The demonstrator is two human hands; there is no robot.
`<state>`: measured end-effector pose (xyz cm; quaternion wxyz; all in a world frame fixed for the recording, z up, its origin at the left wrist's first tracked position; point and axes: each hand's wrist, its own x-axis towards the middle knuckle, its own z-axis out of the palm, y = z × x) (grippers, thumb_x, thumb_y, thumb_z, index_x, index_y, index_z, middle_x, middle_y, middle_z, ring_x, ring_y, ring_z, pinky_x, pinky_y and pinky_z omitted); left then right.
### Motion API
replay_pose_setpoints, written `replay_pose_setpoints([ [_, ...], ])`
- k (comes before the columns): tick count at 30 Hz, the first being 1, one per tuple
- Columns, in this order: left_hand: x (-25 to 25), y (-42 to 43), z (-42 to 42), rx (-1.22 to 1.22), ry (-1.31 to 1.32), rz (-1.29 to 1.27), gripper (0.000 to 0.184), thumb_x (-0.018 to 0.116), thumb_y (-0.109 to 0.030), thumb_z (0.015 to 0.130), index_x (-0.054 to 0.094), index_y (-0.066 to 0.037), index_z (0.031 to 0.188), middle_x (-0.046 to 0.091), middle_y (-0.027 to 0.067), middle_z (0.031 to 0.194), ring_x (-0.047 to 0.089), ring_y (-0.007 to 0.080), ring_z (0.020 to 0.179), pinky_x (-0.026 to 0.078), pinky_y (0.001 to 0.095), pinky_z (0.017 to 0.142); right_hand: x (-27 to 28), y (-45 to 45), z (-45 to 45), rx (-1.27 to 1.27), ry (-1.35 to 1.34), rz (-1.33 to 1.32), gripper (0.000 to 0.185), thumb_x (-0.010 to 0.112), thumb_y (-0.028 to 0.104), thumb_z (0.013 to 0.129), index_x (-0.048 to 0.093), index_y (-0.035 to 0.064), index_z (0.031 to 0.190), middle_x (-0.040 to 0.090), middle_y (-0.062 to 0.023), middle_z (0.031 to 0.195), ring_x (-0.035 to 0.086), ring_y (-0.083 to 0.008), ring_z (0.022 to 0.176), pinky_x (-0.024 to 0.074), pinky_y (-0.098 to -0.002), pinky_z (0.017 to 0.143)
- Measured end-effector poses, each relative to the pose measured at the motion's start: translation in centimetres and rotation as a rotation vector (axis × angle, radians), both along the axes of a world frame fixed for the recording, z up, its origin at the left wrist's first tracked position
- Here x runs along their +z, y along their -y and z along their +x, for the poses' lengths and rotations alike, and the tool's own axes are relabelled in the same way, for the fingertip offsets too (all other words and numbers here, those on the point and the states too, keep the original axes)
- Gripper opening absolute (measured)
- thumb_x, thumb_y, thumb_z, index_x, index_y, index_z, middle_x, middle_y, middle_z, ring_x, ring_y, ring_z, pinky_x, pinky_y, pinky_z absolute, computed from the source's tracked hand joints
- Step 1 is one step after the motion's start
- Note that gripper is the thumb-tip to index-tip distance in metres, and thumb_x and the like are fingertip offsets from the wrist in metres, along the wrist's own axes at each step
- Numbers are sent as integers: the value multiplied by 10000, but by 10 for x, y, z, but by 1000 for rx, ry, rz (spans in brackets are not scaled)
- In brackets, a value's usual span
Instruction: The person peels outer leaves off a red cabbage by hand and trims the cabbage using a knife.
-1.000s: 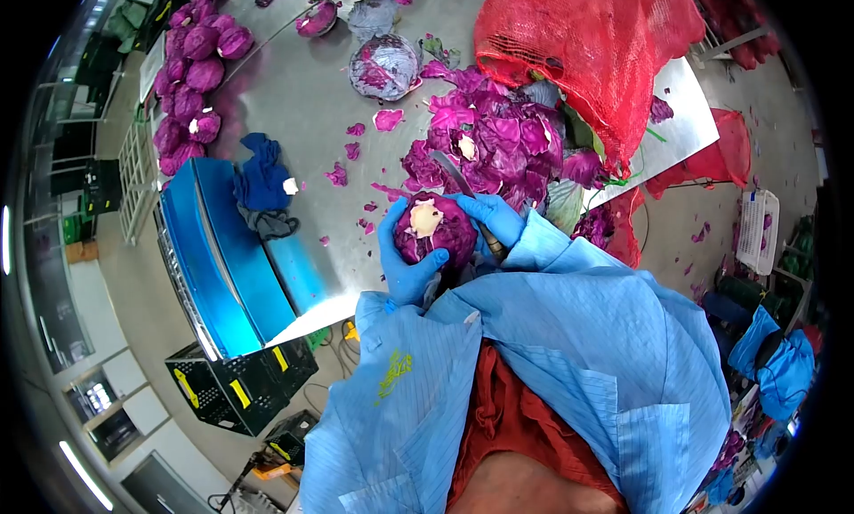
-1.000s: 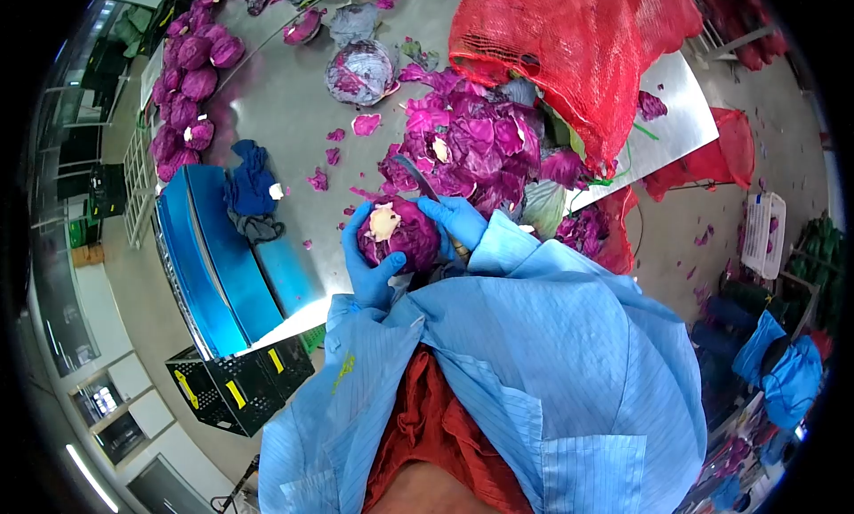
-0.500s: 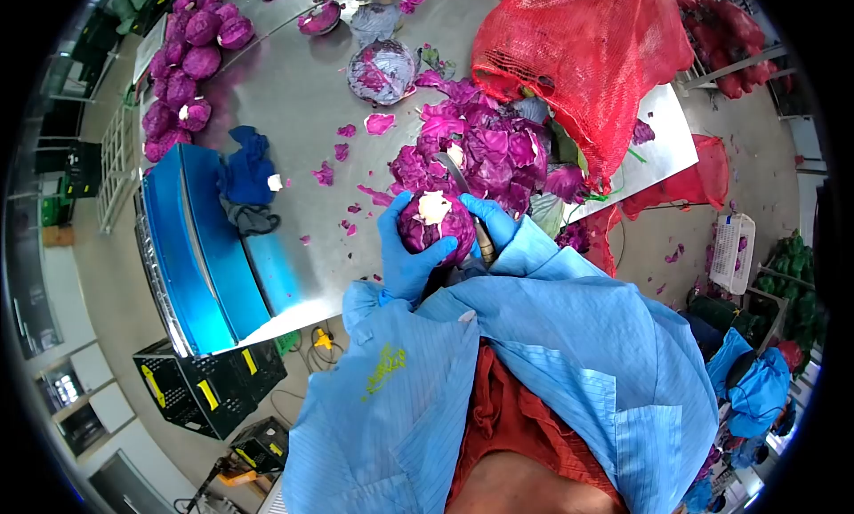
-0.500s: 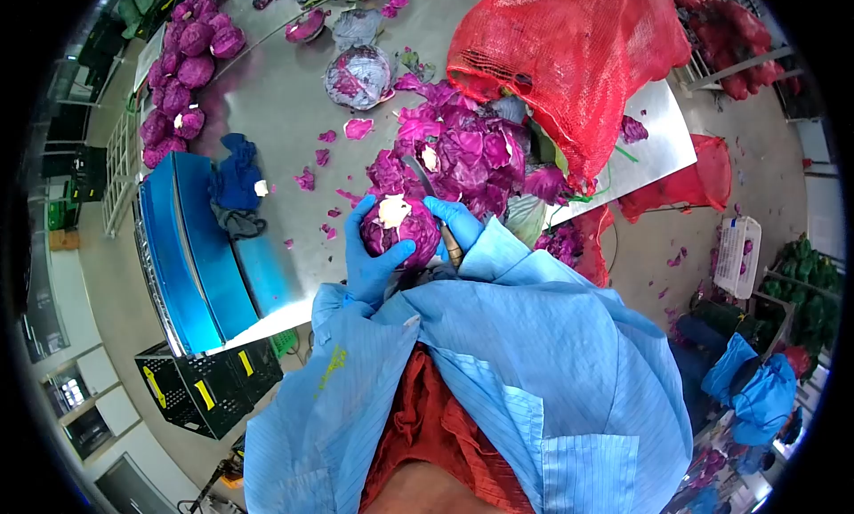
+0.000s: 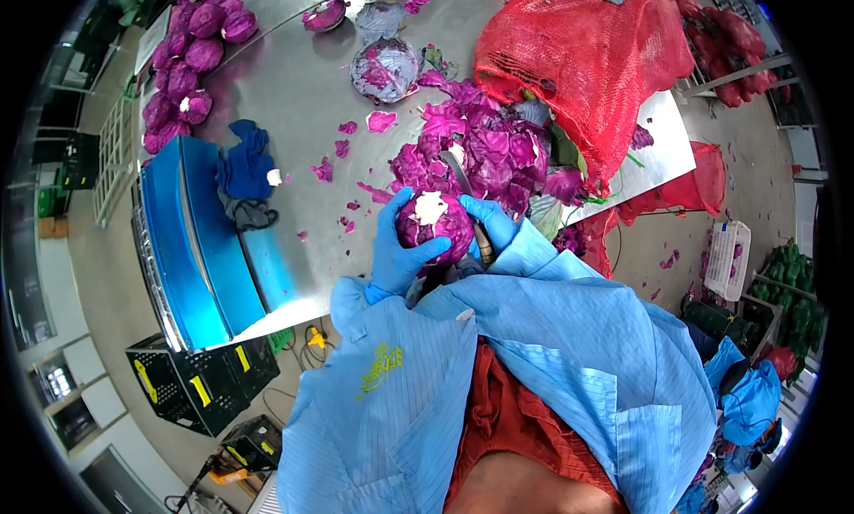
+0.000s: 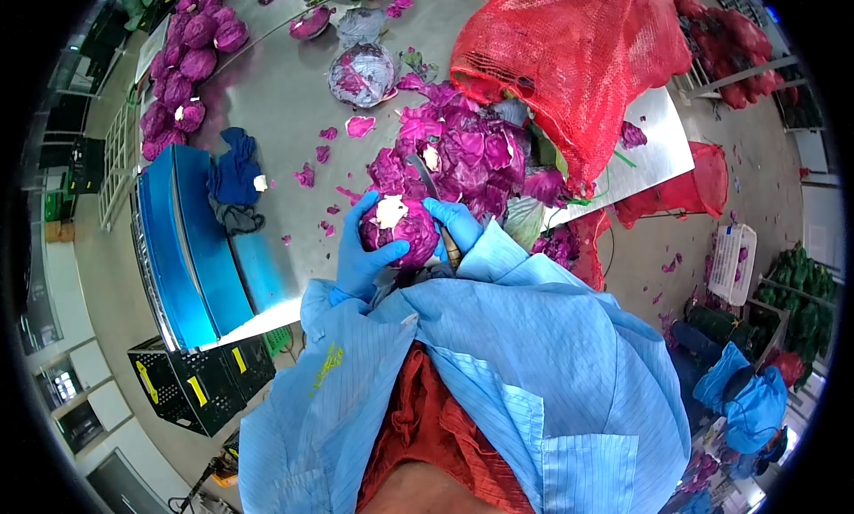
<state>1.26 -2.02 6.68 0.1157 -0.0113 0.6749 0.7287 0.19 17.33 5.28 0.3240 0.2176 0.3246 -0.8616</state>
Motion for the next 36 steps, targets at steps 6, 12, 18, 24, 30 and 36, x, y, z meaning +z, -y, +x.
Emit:
replay_pose_setpoints([
  [6, 2, 5, -5, -58, 177, 159, 911, 870, -210, 618, 417, -82, 1398, 483, 96, 1349, 484, 243, 1234, 403, 378, 1051, -25, -16, -2, 219, -157, 301, 329, 584, 355, 943, 658, 36, 912, 642, -79, 664, 608, -172, 506, 476, -297, 435],
  [12, -6, 10, -7, -110, 316, 425, 893, 839, -213, 679, 375, -91, 1432, 472, 94, 1363, 469, 235, 1250, 390, 379, 1063, -23, -12, -2, 112, -160, 451, 358, 627, 375, 915, 615, 65, 737, 558, -64, 511, 517, -164, 375, 372, -300, 342],
  [18, -13, 8, -1, -82, 523, 705, 764, 728, -305, 811, 358, -71, 1436, 488, 100, 1364, 485, 258, 1252, 388, 394, 1073, -25, -13, -2, 80, -157, 479, 387, 624, 347, 921, 577, 54, 673, 534, -75, 467, 497, -170, 334, 369, -301, 311],
  [24, -31, 9, 5, -70, 660, 736, 810, 613, -541, 839, 337, -80, 1445, 442, 139, 1420, 476, 304, 1266, 407, 468, 1051, -21, -13, -5, 17, -198, 437, 378, 608, 305, 933, 562, 38, 668, 527, -80, 463, 504, -175, 332, 374, -311, 294],
  [30, -40, 12, 6, -130, 658, 743, 802, 604, -558, 833, 341, -106, 1441, 454, 140, 1401, 496, 331, 1240, 479, 539, 953, -25, -16, -8, 30, -205, 478, 358, 602, 269, 937, 564, 26, 678, 534, -70, 494, 503, -169, 334, 385, -316, 290],
  [36, -18, 8, 4, -114, 704, 782, 812, 610, -562, 812, 347, -111, 1434, 461, 138, 1390, 499, 351, 1234, 508, 602, 882, -14, -15, -7, 42, -188, 518, 275, 607, 238, 933, 592, 14, 774, 551, -51, 568, 511, -154, 357, 397, -306, 307],
])
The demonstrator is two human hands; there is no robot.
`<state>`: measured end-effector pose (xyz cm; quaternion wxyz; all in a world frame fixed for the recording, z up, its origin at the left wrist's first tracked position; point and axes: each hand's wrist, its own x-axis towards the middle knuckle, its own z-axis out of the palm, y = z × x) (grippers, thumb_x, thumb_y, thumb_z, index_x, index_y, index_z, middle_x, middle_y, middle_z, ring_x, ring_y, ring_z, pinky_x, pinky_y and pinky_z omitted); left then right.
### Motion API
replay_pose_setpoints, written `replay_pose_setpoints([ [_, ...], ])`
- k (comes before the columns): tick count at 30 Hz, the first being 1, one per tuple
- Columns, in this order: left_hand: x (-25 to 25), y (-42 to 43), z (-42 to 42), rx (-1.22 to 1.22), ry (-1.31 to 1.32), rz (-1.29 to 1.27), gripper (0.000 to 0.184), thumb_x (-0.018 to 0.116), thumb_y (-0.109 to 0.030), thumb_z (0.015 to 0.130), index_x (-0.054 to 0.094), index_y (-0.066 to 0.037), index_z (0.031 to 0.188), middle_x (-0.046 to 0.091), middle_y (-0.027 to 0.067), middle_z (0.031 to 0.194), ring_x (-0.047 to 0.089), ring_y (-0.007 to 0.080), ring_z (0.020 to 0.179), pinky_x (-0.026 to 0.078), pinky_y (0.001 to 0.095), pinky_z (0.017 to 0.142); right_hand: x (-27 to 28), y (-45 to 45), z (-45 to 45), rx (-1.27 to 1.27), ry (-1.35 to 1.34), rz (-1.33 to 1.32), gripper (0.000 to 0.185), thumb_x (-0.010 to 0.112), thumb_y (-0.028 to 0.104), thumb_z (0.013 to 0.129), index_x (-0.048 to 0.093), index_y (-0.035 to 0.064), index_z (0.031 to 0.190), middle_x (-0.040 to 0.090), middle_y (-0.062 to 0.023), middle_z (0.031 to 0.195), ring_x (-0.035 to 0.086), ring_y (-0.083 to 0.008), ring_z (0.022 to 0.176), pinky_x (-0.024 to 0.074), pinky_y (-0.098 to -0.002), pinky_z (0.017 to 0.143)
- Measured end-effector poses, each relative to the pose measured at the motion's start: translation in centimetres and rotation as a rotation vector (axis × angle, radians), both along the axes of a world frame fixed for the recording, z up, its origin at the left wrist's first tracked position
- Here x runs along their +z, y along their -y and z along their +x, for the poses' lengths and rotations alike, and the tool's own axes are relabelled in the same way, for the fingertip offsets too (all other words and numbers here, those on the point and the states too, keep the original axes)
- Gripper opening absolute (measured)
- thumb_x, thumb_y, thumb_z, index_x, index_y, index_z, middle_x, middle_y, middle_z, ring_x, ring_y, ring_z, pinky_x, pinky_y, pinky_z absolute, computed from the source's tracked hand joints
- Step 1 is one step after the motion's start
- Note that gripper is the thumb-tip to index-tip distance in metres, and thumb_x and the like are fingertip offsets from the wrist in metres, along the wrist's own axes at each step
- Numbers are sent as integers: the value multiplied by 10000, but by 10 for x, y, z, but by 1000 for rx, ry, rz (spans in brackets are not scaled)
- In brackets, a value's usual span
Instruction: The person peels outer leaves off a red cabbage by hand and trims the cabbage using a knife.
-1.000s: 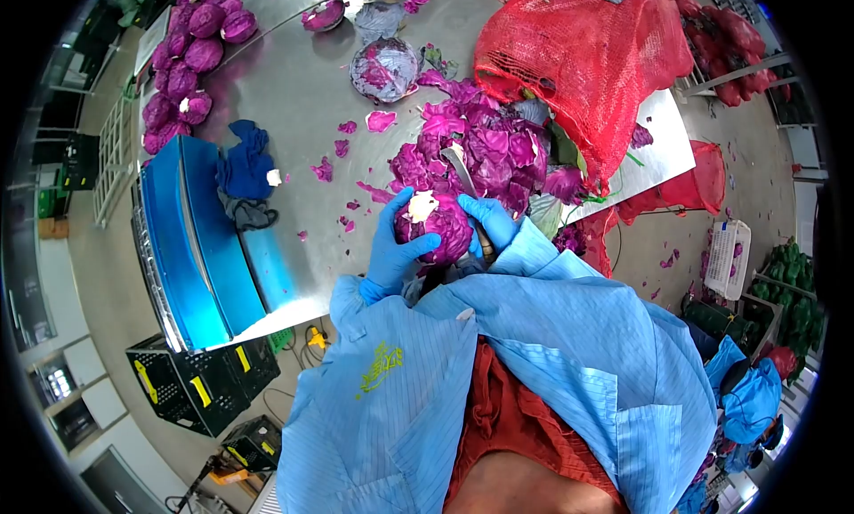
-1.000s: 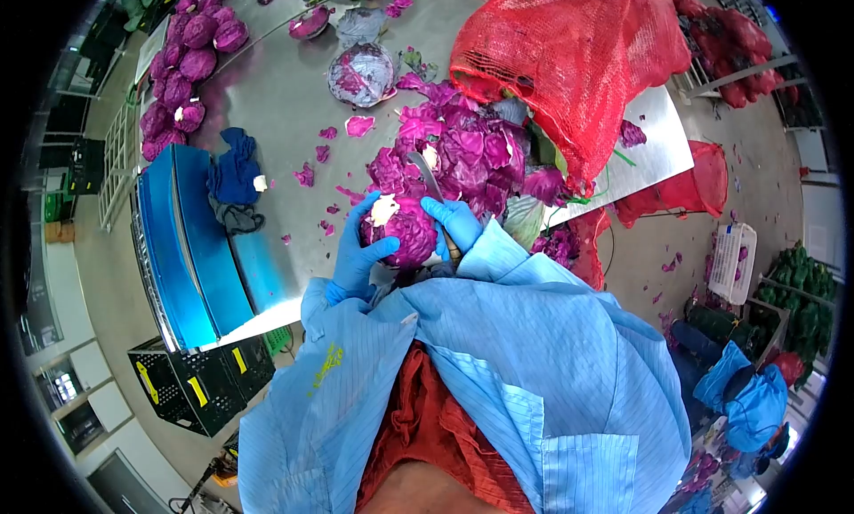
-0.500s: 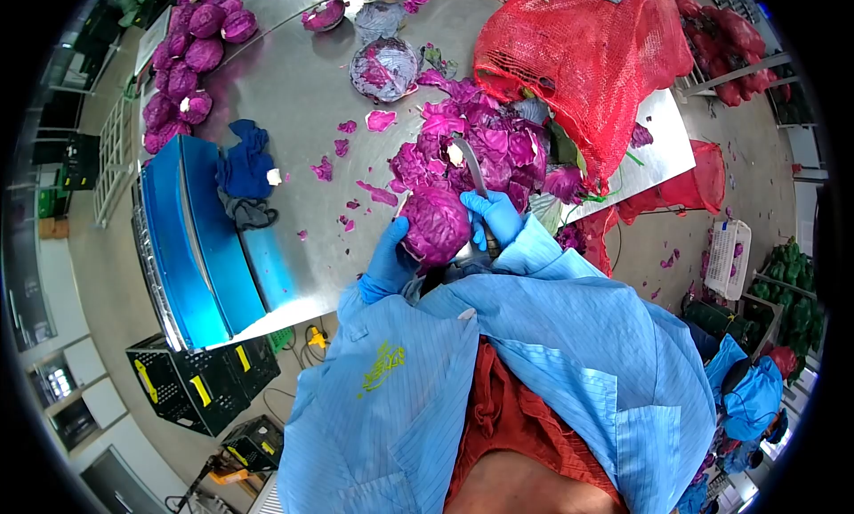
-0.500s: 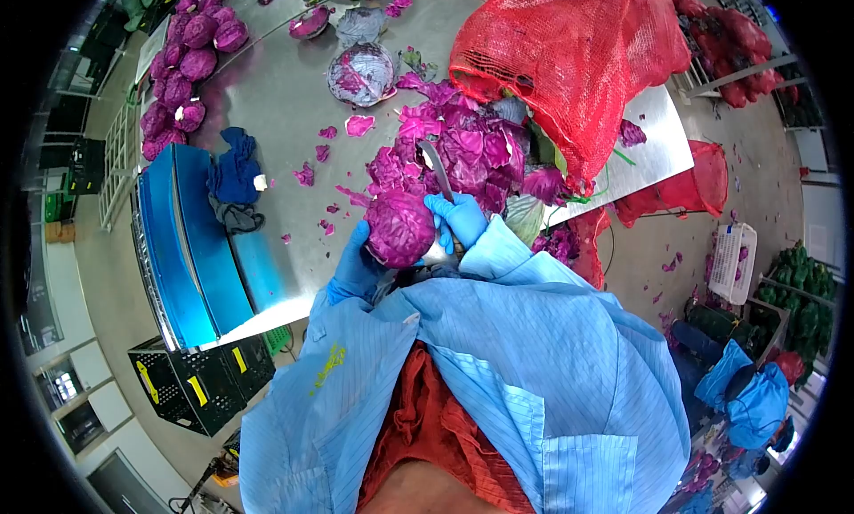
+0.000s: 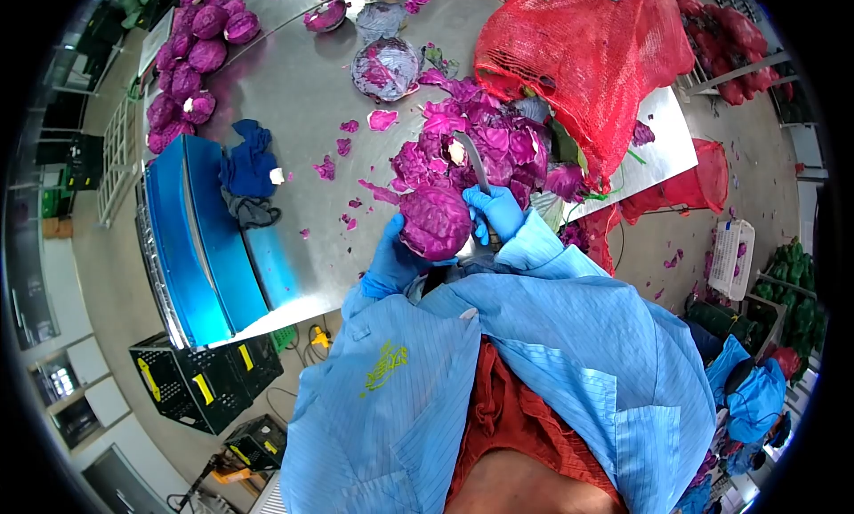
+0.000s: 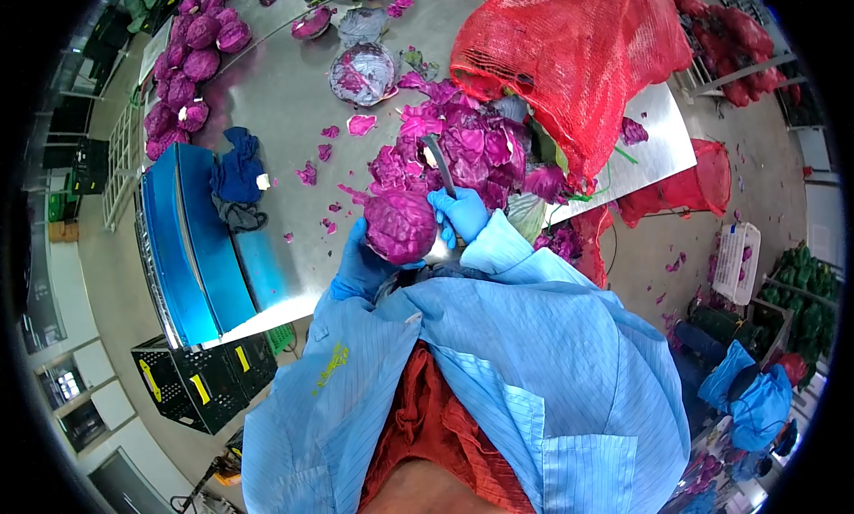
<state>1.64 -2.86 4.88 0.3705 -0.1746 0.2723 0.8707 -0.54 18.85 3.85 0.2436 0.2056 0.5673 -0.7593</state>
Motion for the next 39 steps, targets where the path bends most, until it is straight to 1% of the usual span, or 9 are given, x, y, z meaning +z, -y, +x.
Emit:
replay_pose_setpoints([
  [4, -3, 0, 3, 19, 6, -9, 797, 597, -563, 824, 345, -118, 1437, 459, 134, 1394, 465, 352, 1269, 485, 625, 909, -2, 0, 0, -4, -15, 2, 252, 604, 229, 935, 595, 14, 804, 556, -49, 580, 513, -149, 366, 402, -299, 324],
  [7, -1, -1, 6, 31, 45, -84, 766, 532, -574, 867, 337, -111, 1445, 434, 141, 1421, 436, 353, 1297, 434, 603, 989, -10, -1, 0, -6, -39, 9, 247, 603, 221, 936, 594, 19, 795, 556, -48, 577, 512, -147, 368, 400, -296, 331],
  [13, -4, 0, 2, 82, 176, 11, 741, 385, -603, 926, 335, -82, 1450, 389, 139, 1465, 409, 344, 1324, 314, 553, 1097, -21, -1, 0, 7, -71, 15, 258, 587, 213, 941, 608, 22, 769, 563, -58, 560, 517, -151, 379, 396, -285, 338],
  [19, -6, 3, 4, 63, 151, 36, 741, 364, -624, 924, 329, -110, 1458, 385, 138, 1468, 384, 341, 1341, 315, 556, 1093, -4, 8, 4, 2, -36, 1, 224, 638, 203, 908, 590, 47, 755, 544, -33, 573, 513, -135, 380, 395, -282, 341],
  [25, -7, 6, 7, 71, 148, 93, 698, 402, -564, 937, 343, -89, 1445, 425, 127, 1440, 451, 304, 1291, 364, 482, 1081, 1, 12, 3, 26, -62, 27, 176, 659, 211, 885, 623, 49, 824, 532, -22, 595, 502, -122, 390, 395, -278, 343],
  [28, -20, 11, 8, 40, 88, 18, 768, 377, -649, 903, 336, -120, 1458, 392, 139, 1462, 406, 335, 1323, 334, 533, 1085, -2, 16, 1, 33, -47, 36, 158, 646, 208, 886, 638, 52, 866, 534, -21, 602, 501, -121, 393, 397, -274, 348],
  [34, -11, 10, 4, 200, -53, -108, 734, 528, -512, 883, 337, -93, 1454, 418, 146, 1435, 442, 312, 1293, 367, 468, 1078, -25, 32, -9, 100, -111, -12, 185, 613, 208, 901, 661, 45, 974, 559, -18, 643, 490, -112, 397, 391, -265, 354],
  [38, -30, 19, 2, 330, -305, -343, 654, 653, -273, 836, 412, -70, 1409, 450, 128, 1401, 470, 266, 1260, 382, 418, 1069, -30, 45, -14, 169, -97, 45, 219, 597, 209, 922, 675, 70, 1072, 611, -22, 707, 511, -86, 458, 392, -242, 401],
  [39, -39, 19, 3, 367, -349, -417, 648, 682, -225, 808, 440, -62, 1388, 465, 121, 1387, 481, 252, 1245, 381, 404, 1068, -32, 49, -15, 193, -112, 88, 260, 572, 252, 943, 670, 61, 1089, 652, -75, 798, 612, -181, 612, 481, -293, 545],
])
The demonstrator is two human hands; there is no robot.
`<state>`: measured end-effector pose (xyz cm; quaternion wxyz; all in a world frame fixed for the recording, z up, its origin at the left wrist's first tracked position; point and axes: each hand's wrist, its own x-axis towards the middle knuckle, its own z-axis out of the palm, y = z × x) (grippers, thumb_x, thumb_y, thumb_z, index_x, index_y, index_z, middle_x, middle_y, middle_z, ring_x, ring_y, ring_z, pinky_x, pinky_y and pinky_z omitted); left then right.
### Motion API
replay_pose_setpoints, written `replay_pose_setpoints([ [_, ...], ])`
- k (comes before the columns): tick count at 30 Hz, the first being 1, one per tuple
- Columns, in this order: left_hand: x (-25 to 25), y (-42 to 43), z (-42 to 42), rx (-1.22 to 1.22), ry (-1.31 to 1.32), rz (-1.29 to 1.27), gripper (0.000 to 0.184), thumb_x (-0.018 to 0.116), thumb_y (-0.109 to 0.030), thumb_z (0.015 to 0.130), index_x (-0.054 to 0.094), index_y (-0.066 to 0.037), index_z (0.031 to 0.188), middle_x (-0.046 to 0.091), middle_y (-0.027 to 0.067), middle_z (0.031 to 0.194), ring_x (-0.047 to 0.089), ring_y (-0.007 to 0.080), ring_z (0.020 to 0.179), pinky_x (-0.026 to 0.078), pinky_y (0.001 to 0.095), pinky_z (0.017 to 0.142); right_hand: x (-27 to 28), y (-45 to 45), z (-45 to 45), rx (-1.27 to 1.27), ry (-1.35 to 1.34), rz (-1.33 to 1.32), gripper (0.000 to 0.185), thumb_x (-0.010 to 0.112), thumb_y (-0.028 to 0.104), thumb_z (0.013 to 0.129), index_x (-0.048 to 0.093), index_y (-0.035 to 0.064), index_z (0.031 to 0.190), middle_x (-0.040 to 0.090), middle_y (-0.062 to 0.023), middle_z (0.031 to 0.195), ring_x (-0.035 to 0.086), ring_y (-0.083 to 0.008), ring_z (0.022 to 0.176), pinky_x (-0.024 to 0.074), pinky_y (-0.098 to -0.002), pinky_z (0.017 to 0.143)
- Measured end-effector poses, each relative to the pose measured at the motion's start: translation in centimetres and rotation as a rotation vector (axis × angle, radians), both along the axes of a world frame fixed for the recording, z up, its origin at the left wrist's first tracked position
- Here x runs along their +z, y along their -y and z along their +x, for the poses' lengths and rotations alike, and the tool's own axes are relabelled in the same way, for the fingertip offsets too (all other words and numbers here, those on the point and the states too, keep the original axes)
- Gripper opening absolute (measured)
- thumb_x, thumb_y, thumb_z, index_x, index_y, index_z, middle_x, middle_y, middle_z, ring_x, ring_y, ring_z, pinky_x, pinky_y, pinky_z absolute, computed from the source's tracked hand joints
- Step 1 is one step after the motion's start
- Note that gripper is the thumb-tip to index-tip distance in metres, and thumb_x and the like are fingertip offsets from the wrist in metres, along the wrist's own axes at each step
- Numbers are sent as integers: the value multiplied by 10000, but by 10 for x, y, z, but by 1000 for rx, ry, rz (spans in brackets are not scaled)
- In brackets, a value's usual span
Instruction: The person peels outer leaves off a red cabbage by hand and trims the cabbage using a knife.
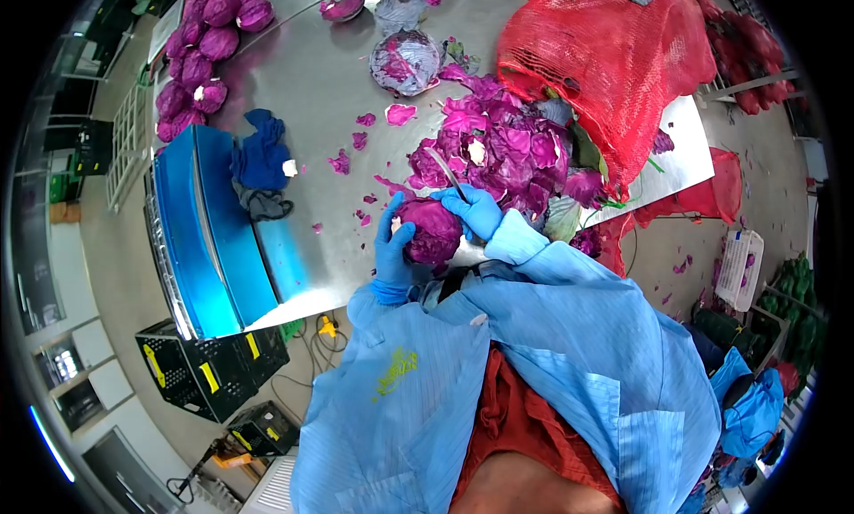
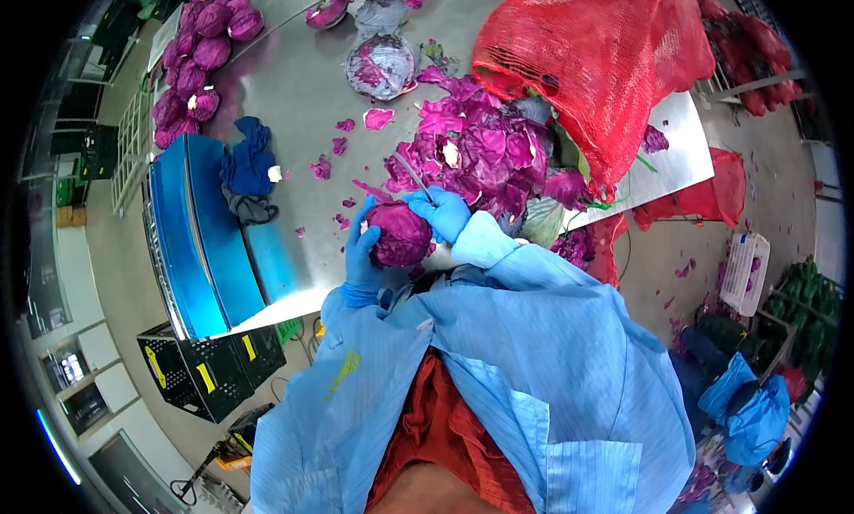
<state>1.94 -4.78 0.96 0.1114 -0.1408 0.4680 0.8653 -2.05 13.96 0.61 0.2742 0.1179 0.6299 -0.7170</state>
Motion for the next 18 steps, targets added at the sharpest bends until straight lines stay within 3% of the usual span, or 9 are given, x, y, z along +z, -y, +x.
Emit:
replay_pose_setpoints([
  [3, -8, -1, 1, 81, -96, -249, 668, 746, -158, 740, 490, -49, 1348, 482, 111, 1362, 485, 228, 1222, 372, 377, 1066, -41, 4, 1, 3, -491, 244, 330, 530, 303, 964, 646, 37, 1121, 670, -163, 965, 655, -315, 841, 513, -361, 745],
  [4, -9, -2, 1, 100, -124, -336, 679, 764, -149, 720, 501, -47, 1338, 482, 110, 1356, 482, 224, 1218, 367, 371, 1065, -13, 2, 1, 60, -409, 329, 369, 477, 322, 984, 608, 34, 1174, 625, -222, 1110, 607, -388, 1022, 482, -403, 874],
  [7, -17, -5, -3, 106, -316, -752, 755, 803, -160, 673, 489, -51, 1351, 493, 103, 1319, 489, 258, 1196, 368, 377, 1056, 1, -5, 11, 68, -549, 469, 346, 453, 282, 988, 578, 52, 1214, 613, -226, 1148, 610, -383, 1020, 493, -414, 853],
  [10, -23, -10, -9, 104, -404, -925, 773, 818, -173, 655, 494, -65, 1348, 482, 98, 1277, 477, 257, 1179, 366, 372, 1043, 19, -20, 25, 214, -605, 536, 308, 461, 220, 975, 559, 73, 1227, 618, -219, 1124, 617, -376, 1000, 508, -409, 834],
  [12, -15, -15, -12, 90, -395, -931, 778, 821, -173, 644, 498, -74, 1345, 471, 101, 1257, 470, 261, 1172, 368, 376, 1039, 18, -27, 34, 244, -744, 616, 297, 481, 199, 965, 543, 82, 1231, 628, -200, 1046, 632, -371, 943, 525, -413, 775],
  [16, -11, -17, -15, 81, -373, -903, 795, 827, -180, 636, 493, -88, 1352, 458, 113, 1262, 454, 271, 1184, 361, 381, 1043, 21, -33, 47, 302, -598, 557, 243, 491, 241, 964, 541, 96, 1153, 621, -173, 954, 635, -389, 808, 520, -446, 701],
  [18, -12, -16, -15, 64, -355, -913, 817, 836, -196, 633, 481, -93, 1362, 451, 117, 1273, 449, 277, 1190, 357, 383, 1047, 7, -33, 48, 354, -680, 586, 229, 474, 264, 971, 545, 101, 1114, 628, -172, 951, 637, -385, 810, 516, -455, 695],
])
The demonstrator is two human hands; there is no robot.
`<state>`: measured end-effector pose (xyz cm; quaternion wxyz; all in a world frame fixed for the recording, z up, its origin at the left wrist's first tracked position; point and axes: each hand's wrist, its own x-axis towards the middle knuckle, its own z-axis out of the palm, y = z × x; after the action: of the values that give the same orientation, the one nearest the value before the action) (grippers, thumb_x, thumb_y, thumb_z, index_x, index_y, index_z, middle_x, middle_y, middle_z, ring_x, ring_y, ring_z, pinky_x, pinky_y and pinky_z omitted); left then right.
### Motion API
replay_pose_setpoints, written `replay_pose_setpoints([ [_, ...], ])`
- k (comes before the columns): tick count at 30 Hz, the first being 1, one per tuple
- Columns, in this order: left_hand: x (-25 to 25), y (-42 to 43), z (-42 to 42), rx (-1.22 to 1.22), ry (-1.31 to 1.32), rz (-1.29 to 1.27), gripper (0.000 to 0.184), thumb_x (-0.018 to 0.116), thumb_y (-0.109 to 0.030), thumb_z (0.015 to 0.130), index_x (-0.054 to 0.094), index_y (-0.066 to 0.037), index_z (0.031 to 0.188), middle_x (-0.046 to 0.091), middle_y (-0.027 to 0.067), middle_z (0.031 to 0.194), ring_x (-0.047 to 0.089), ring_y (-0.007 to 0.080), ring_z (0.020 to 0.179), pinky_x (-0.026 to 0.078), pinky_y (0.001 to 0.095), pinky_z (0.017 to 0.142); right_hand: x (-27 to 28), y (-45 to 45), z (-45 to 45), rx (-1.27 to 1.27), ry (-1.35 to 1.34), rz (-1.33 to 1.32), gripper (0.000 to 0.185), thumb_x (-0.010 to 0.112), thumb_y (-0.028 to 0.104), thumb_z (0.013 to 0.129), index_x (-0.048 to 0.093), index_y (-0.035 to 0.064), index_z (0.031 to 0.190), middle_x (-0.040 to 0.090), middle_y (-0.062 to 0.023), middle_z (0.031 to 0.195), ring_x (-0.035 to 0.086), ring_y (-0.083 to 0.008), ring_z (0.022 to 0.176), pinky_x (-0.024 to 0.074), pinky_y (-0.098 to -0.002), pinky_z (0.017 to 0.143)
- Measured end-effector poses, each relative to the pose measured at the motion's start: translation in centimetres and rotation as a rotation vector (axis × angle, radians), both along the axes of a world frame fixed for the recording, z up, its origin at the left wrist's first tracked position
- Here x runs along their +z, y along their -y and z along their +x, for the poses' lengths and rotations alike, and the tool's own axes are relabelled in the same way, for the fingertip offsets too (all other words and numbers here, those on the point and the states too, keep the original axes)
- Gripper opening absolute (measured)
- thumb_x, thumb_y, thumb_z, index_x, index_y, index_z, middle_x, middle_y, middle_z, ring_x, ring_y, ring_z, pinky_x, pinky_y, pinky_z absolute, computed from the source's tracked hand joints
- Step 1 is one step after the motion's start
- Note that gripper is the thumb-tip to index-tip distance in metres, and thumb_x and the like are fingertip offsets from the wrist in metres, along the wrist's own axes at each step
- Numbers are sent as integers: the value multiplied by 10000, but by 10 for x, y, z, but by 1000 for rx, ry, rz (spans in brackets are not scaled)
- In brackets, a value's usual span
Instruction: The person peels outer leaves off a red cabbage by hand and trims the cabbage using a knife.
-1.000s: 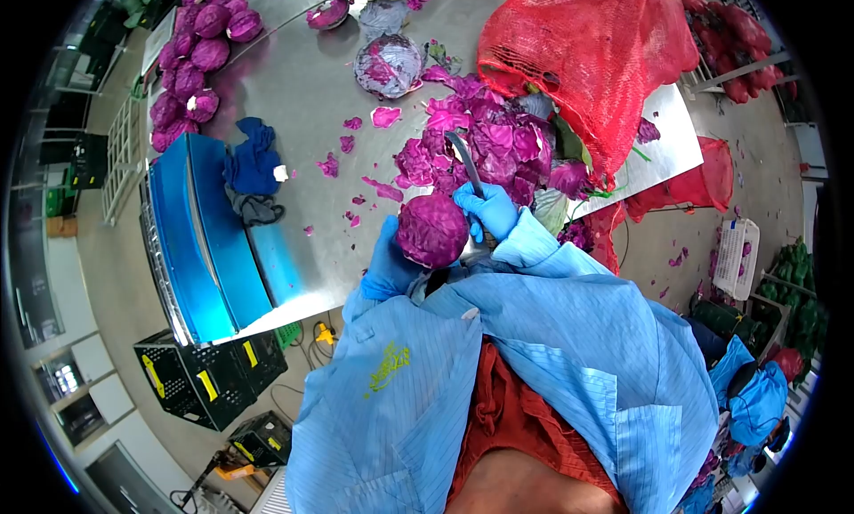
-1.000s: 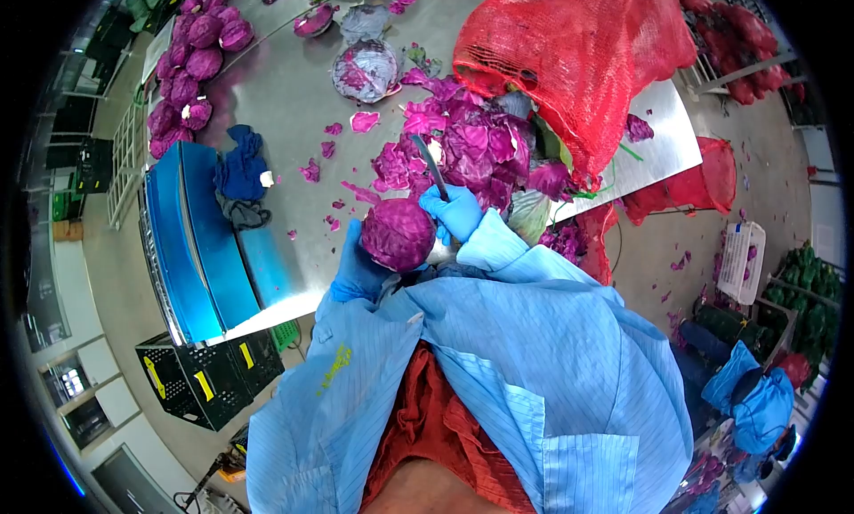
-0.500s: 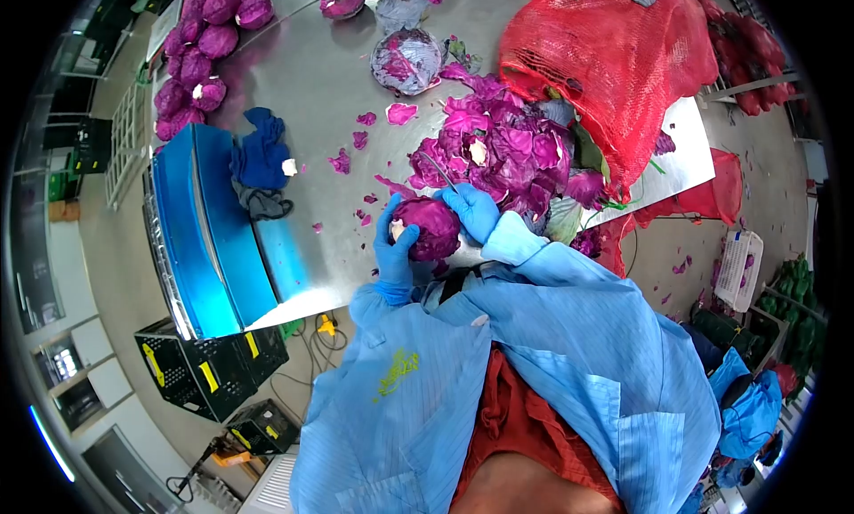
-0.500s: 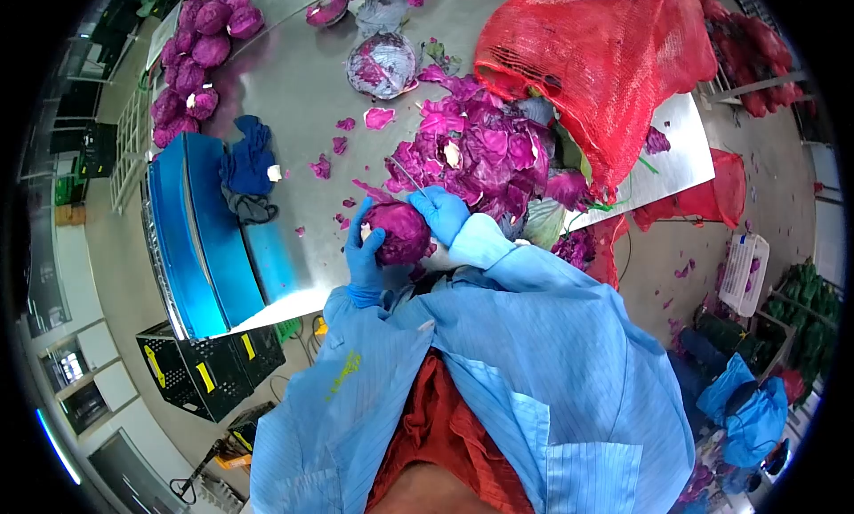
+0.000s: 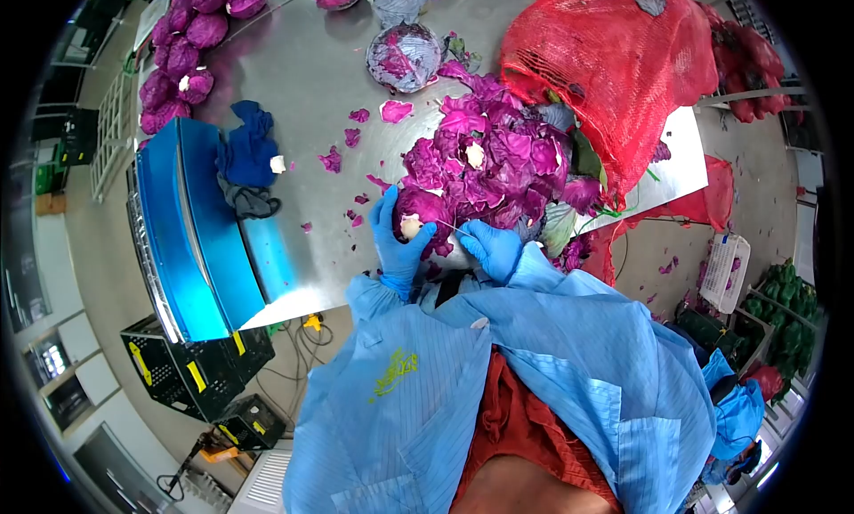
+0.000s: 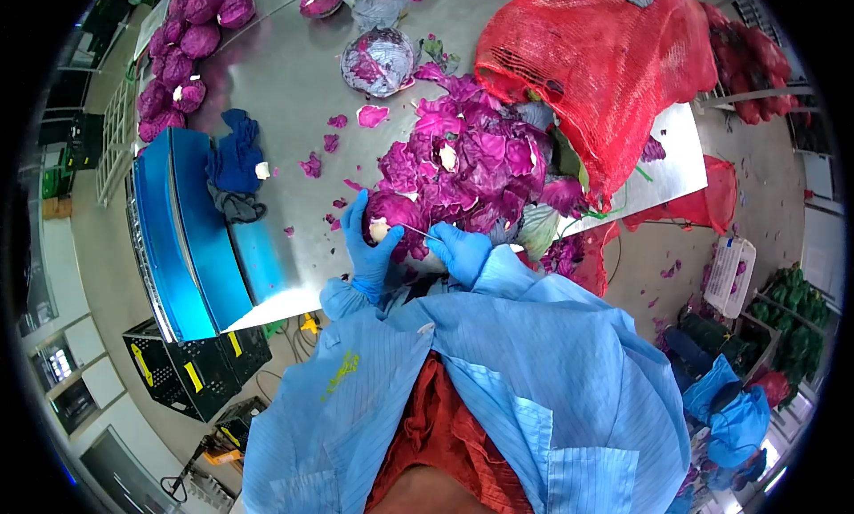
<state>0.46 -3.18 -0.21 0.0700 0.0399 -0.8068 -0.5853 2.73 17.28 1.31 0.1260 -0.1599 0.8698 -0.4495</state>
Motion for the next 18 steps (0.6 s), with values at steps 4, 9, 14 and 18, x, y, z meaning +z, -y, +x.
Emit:
replay_pose_setpoints([
  [4, 1, 1, 2, -35, -13, -51, 869, 853, -232, 625, 455, -104, 1387, 434, 120, 1295, 432, 289, 1211, 345, 389, 1058, -11, 5, -1, 52, 9, 63, 241, 438, 299, 980, 545, 107, 1078, 633, -176, 943, 634, -389, 818, 504, -475, 684],
  [9, -2, -3, 5, -26, -21, -43, 900, 861, -250, 613, 444, -110, 1398, 421, 121, 1307, 426, 297, 1221, 341, 401, 1062, -7, 8, -3, 97, 143, 89, 259, 417, 304, 981, 545, 100, 1077, 627, -190, 952, 627, -402, 836, 494, -489, 698],
  [14, 1, -3, 6, -33, -13, -52, 896, 848, -225, 631, 423, -106, 1411, 416, 128, 1308, 425, 298, 1225, 340, 400, 1062, -6, 8, -3, 105, 182, 95, 265, 406, 304, 983, 547, 99, 1076, 630, -197, 965, 627, -405, 843, 492, -489, 713],
  [18, 0, -4, 6, 11, 38, -12, 908, 848, -216, 644, 396, -65, 1416, 409, 146, 1321, 425, 304, 1233, 344, 404, 1063, 1, 11, -1, 50, 182, 82, 268, 414, 304, 983, 553, 93, 1073, 633, -203, 956, 628, -406, 841, 494, -479, 715],
])
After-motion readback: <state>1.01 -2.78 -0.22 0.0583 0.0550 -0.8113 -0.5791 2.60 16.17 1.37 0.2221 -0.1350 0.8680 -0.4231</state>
